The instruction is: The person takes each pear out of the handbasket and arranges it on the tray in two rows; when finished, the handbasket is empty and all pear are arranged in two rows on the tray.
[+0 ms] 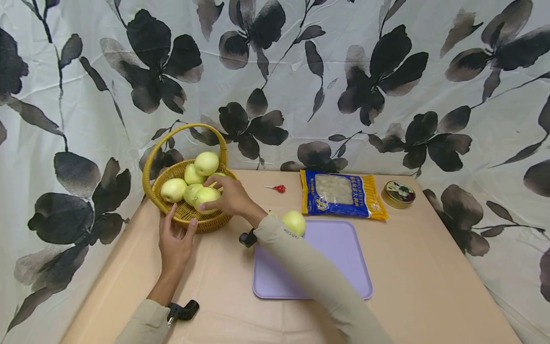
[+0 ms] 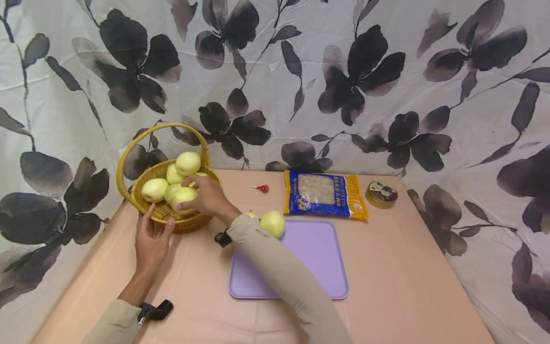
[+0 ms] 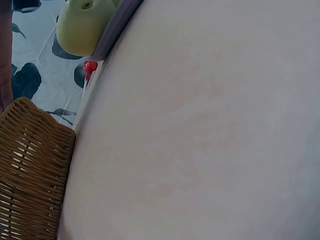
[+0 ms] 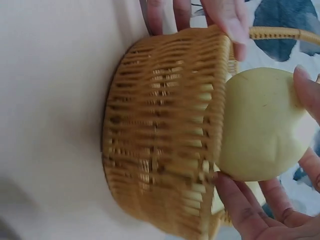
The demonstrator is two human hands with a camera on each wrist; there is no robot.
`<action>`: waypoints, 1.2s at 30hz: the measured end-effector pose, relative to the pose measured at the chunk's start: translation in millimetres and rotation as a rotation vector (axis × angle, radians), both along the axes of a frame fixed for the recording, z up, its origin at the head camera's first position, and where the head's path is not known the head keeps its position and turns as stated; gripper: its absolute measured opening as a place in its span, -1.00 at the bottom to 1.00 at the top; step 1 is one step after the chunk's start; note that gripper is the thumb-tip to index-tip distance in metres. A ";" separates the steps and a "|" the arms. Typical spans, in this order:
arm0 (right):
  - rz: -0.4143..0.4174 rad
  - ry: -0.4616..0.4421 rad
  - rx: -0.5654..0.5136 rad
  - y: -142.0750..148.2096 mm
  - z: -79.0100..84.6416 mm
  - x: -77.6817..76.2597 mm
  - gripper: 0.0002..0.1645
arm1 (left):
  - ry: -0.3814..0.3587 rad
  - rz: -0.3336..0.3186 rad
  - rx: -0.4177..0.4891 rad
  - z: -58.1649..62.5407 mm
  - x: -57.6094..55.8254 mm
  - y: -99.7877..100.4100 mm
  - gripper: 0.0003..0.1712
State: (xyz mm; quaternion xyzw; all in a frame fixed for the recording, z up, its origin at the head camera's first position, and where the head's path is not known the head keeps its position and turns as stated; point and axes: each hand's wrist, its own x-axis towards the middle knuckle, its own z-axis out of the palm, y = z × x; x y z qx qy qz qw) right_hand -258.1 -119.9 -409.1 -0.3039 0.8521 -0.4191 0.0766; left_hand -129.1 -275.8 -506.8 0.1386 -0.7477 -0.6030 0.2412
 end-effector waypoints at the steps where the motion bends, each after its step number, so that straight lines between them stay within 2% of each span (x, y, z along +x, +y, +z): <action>1: 0.002 0.006 -0.018 4.7 0.7 -0.5 -0.33 | 0.000 0.001 0.001 0.1 -0.2 0.2 -0.14; 7: 0.009 0.035 -0.117 38.0 3.0 -0.8 -0.29 | -0.009 0.004 0.010 -0.6 -1.1 -0.1 -0.15; 15: -0.016 0.010 -0.219 90.3 3.6 7.5 -0.26 | -0.011 0.009 0.013 -0.8 -1.4 -0.9 -0.14; 20: -0.058 0.053 -0.218 124.6 1.9 11.3 -0.26 | -0.027 0.004 0.004 -0.7 -0.7 -0.7 -0.14; 26: -0.085 0.061 -0.235 164.1 -0.6 17.8 -0.29 | -0.030 0.000 0.005 -0.4 0.0 -1.6 -0.12; 36: -0.146 0.092 -0.245 237.1 -16.7 22.0 -0.26 | -0.010 -0.008 0.013 -1.9 -1.7 -1.7 -0.13</action>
